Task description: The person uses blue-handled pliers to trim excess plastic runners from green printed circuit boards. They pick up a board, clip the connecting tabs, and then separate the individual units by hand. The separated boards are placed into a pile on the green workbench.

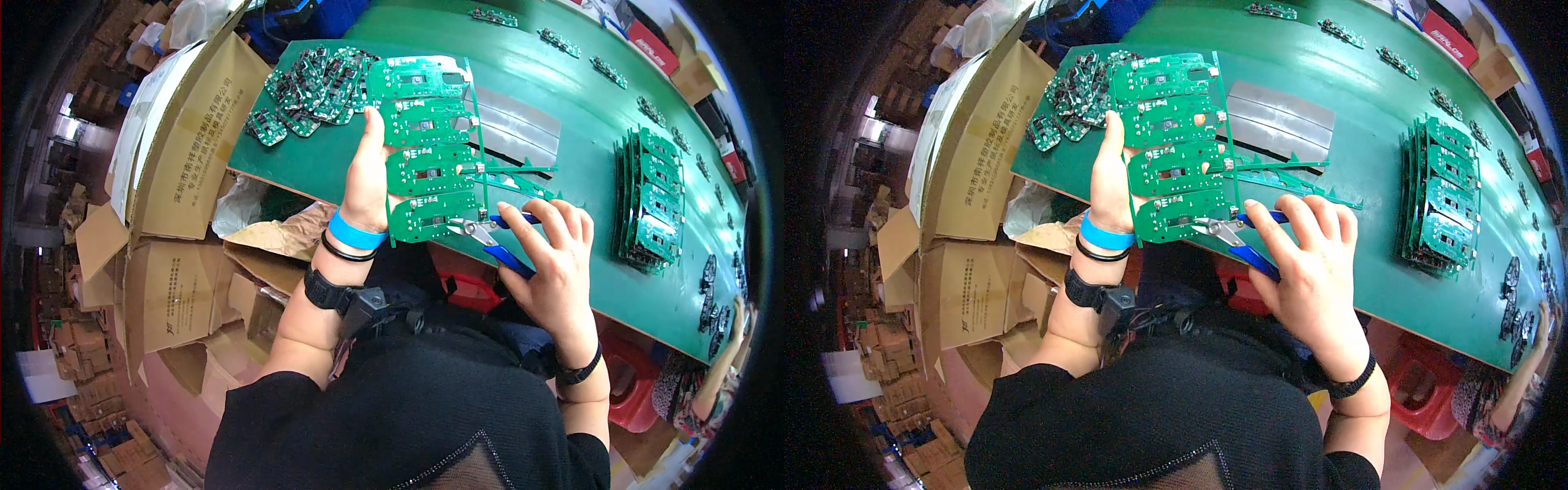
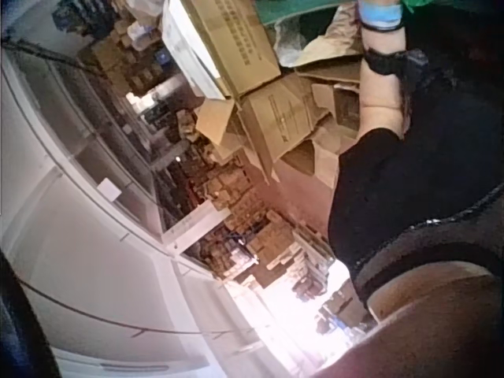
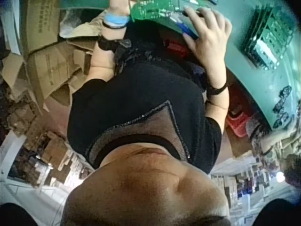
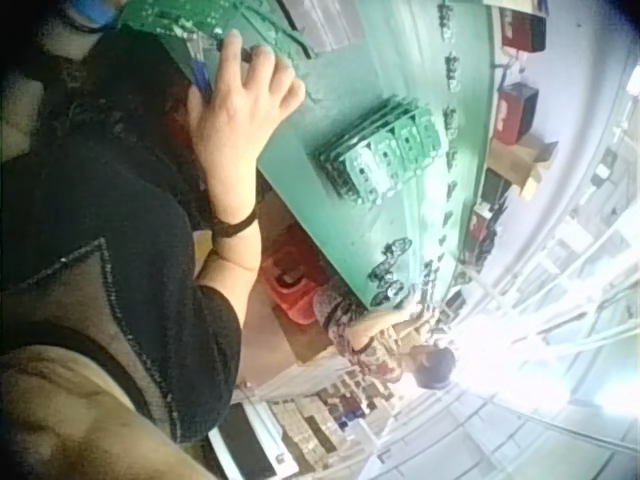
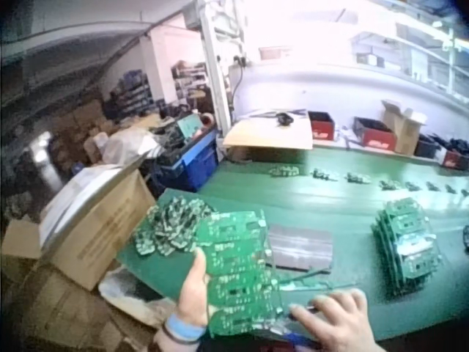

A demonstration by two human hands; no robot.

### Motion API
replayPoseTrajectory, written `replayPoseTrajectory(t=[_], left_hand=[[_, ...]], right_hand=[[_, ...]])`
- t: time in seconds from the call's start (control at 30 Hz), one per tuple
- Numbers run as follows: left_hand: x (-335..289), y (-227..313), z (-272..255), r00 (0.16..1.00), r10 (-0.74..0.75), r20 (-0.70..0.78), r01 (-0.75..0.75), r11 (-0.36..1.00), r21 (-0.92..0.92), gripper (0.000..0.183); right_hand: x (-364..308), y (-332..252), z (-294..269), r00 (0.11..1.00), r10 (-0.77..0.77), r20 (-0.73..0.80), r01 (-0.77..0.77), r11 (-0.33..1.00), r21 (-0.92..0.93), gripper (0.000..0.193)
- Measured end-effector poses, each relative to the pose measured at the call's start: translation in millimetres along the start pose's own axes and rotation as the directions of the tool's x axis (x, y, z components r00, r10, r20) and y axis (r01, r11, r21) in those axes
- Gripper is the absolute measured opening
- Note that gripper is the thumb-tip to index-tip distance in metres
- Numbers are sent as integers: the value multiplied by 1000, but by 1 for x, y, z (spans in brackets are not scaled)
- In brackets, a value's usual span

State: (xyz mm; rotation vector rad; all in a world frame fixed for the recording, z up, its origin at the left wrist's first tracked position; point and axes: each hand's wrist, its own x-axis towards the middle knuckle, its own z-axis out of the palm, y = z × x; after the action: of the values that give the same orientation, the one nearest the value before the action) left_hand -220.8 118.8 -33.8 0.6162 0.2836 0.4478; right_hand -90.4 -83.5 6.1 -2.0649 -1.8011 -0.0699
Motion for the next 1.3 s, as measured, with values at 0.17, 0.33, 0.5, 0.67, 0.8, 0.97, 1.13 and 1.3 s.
replayPoseTrajectory(t=[0.17, 0.33, 0.5, 0.67, 0.8, 0.97, 1.13, 1.3], left_hand=[[2, 4, 3, 999, -6, -34, 6, 1000, 0, 75], [0, 4, 15, 995, 26, -92, -19, 997, 69, 72], [0, 7, 14, 995, 35, -90, -28, 997, 72, 71], [2, 9, 11, 997, 31, -64, -27, 998, 62, 71], [2, 11, 11, 996, 41, -82, -36, 998, 61, 71], [2, 12, 10, 994, 43, -102, -34, 996, 84, 72], [6, 18, 0, 996, -25, -80, 27, 999, 24, 75], [5, 17, -2, 997, -5, -81, 4, 1000, -13, 69]], right_hand=[[6, -6, 2, 1000, 17, -6, -17, 1000, -17, 69], [6, -5, 3, 1000, -9, 9, 9, 999, -48, 72], [9, -7, 5, 1000, -5, 30, 7, 998, -55, 71], [12, -7, 9, 1000, 3, 30, -2, 1000, -21, 71], [14, -10, 9, 999, -1, 33, 4, 998, -65, 71], [13, -9, 11, 1000, -25, -8, 24, 995, -93, 69], [21, -14, 12, 999, -37, -26, 34, 993, -117, 67], [18, -11, 14, 997, -64, -37, 60, 991, -117, 67]])
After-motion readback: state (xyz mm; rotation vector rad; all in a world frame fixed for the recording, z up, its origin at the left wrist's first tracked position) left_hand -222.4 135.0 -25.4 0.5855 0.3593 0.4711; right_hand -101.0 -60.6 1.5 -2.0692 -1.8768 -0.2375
